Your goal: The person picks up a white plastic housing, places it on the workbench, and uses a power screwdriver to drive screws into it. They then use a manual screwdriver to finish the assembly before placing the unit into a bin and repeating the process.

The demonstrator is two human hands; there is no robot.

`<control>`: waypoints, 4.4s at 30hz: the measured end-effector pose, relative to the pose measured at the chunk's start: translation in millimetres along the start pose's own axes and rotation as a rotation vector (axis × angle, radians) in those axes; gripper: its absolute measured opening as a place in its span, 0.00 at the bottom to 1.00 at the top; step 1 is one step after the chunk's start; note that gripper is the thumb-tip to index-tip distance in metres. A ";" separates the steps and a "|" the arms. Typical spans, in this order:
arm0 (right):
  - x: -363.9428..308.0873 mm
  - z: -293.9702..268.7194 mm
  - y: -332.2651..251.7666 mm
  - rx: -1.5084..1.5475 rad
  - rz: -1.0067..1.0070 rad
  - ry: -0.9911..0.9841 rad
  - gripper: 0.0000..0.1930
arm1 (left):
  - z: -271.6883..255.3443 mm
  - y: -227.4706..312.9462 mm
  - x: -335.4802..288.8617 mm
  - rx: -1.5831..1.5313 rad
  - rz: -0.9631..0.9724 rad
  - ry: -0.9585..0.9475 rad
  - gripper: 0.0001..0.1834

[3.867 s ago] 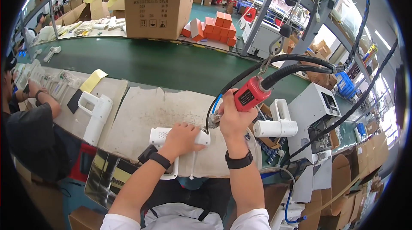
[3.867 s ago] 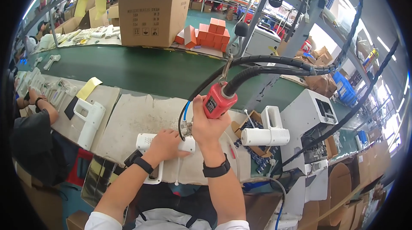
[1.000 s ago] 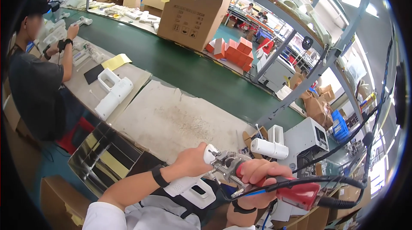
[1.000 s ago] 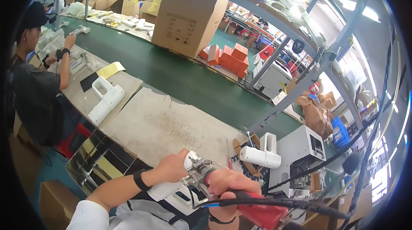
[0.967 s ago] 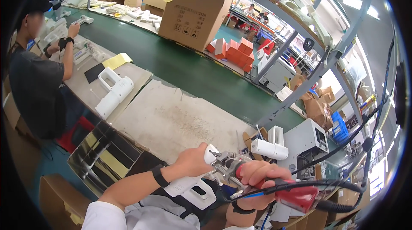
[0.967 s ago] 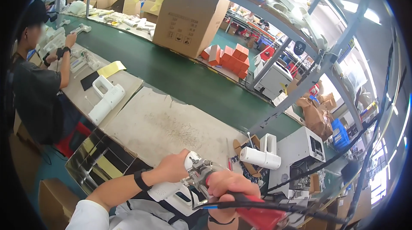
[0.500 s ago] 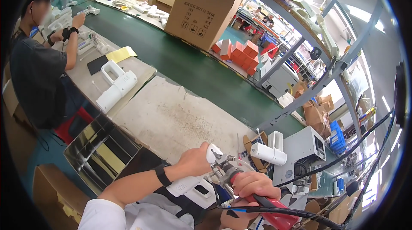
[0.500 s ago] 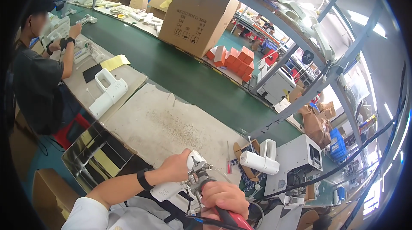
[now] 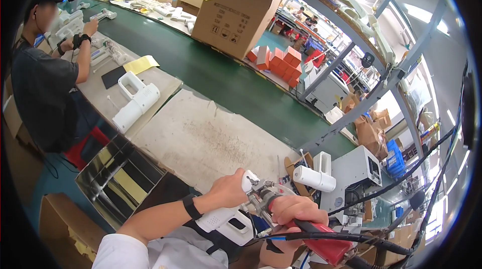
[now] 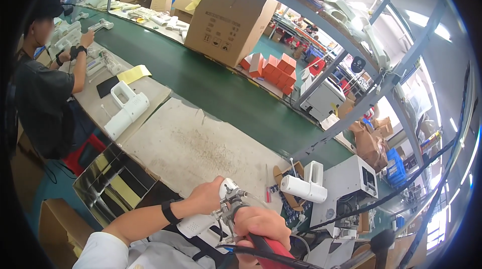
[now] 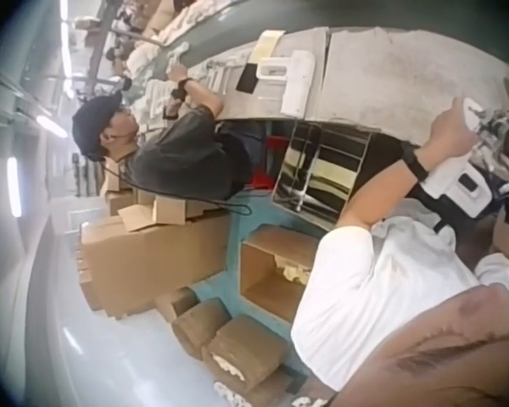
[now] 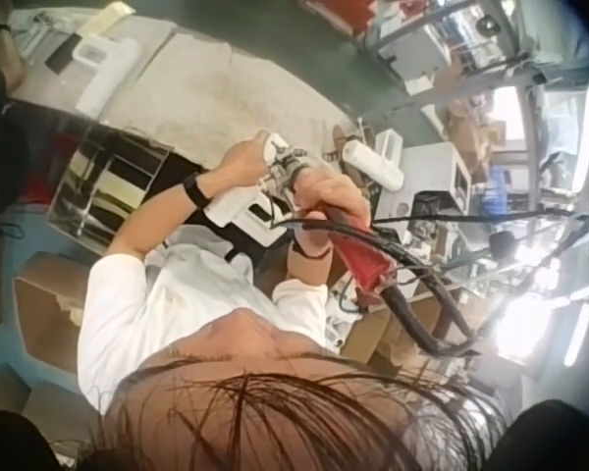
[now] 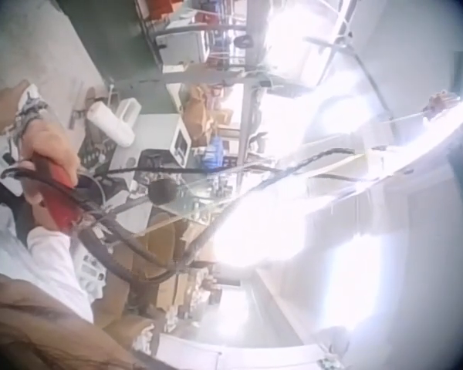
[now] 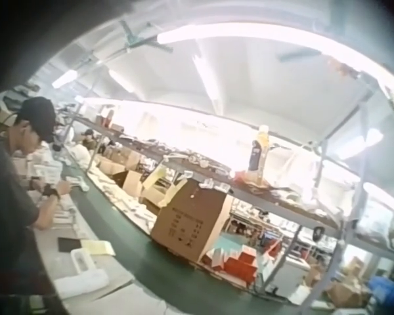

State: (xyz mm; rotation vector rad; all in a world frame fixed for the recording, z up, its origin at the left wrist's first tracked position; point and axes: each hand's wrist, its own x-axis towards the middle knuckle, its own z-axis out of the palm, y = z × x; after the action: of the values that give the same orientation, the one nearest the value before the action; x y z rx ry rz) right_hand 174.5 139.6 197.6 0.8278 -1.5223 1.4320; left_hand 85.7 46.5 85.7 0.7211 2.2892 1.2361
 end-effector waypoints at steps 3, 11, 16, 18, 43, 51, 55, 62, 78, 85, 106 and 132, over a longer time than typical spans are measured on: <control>-1.4 2.6 1.8 -0.005 0.014 0.047 0.18 | -0.1 -2.2 -1.8 0.002 -0.026 0.012 0.31; -12.3 3.4 4.5 0.137 0.078 0.018 0.17 | 21.6 -10.3 -6.3 0.039 -0.048 0.033 0.25; -4.4 -3.8 -4.6 -0.059 0.224 0.075 0.20 | 10.9 -11.0 -0.3 0.080 -0.006 -0.038 0.30; -13.9 -23.6 -3.2 -0.356 0.164 0.478 0.20 | -5.6 -8.9 5.1 0.111 0.034 -0.033 0.31; 18.3 -57.3 52.4 -0.303 0.361 0.696 0.07 | -7.2 -46.0 109.1 0.814 0.363 -0.165 0.30; 9.5 -52.1 73.7 -0.222 0.485 0.618 0.08 | 0.8 -54.0 115.8 0.787 0.403 -0.081 0.27; 13.8 -49.1 86.7 -0.311 0.439 0.623 0.07 | -1.1 -47.3 115.6 0.722 0.335 -0.007 0.27; 13.3 -50.5 102.1 -0.320 0.405 0.620 0.05 | 2.6 -50.8 116.5 0.713 0.407 0.052 0.28; -26.2 -61.2 150.8 -0.382 0.499 0.423 0.06 | -32.7 -49.7 108.4 0.632 0.516 0.032 0.41; 46.1 -45.5 78.6 -0.247 0.388 0.592 0.05 | -81.2 -61.5 98.1 0.780 0.154 -0.266 0.51; 15.5 -29.5 184.6 -0.354 0.628 0.509 0.05 | -42.7 -42.0 106.3 0.623 0.162 -0.219 0.49; -7.1 -21.6 148.4 -0.329 0.522 0.359 0.04 | -23.3 -82.6 114.9 0.529 0.392 0.179 0.36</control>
State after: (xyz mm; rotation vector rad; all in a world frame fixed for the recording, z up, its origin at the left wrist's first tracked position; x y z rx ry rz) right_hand 46.7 178.0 128.9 -0.0387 -1.6891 1.5263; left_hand -35.9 65.6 12.0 1.3432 2.7508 0.8628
